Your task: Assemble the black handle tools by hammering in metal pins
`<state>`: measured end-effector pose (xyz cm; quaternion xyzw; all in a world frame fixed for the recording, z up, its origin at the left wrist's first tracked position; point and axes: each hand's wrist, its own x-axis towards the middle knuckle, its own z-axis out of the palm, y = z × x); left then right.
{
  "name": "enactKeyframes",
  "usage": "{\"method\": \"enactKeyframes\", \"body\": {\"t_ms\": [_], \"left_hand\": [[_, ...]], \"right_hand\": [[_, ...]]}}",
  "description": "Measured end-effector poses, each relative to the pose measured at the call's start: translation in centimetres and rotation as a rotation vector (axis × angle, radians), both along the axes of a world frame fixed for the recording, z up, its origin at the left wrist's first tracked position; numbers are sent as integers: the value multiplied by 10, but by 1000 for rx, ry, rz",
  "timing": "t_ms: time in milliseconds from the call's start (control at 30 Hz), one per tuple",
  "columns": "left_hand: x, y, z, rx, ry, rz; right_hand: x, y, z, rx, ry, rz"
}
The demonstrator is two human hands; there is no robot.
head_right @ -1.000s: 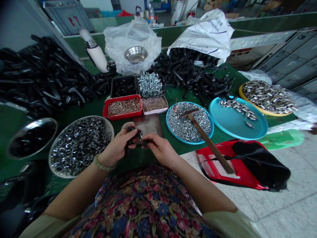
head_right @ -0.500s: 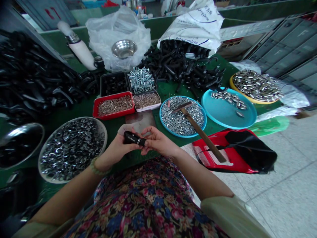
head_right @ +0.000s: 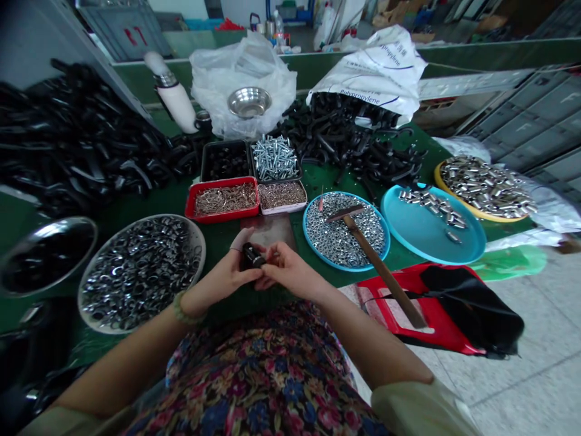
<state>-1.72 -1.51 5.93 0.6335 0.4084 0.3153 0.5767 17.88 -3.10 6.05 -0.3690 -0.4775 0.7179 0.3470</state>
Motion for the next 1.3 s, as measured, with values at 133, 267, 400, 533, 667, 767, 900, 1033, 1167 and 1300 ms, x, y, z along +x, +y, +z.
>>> {"method": "enactKeyframes", "body": {"t_ms": [133, 267, 400, 533, 667, 767, 900, 1033, 1167, 1300], "left_hand": [[-6, 24, -7, 361, 401, -28], [14, 37, -30, 699, 771, -231], [23, 33, -45, 825, 826, -209], [15, 23, -44, 801, 785, -65], [12, 18, -47, 731, 740, -6], [15, 18, -51, 690, 739, 43], [17, 20, -53, 627, 714, 72], [19, 21, -50, 580, 707, 103], [21, 20, -49, 562, 695, 119], [20, 20, -51, 558, 685, 122]], "right_hand": [[-11, 85, 18, 578, -584, -73], [-68, 168, 22, 986, -1225, 168], [-108, 196, 12, 985, -1375, 287], [-105, 195, 4, 1026, -1391, 281], [-96, 195, 1, 1031, -1393, 283], [-94, 197, -1, 1032, -1385, 295], [-97, 198, -3, 1018, -1380, 281], [-100, 200, -1, 1005, -1359, 289], [-95, 200, 5, 1023, -1305, 223], [-68, 185, 12, 999, -1181, 113]]}}
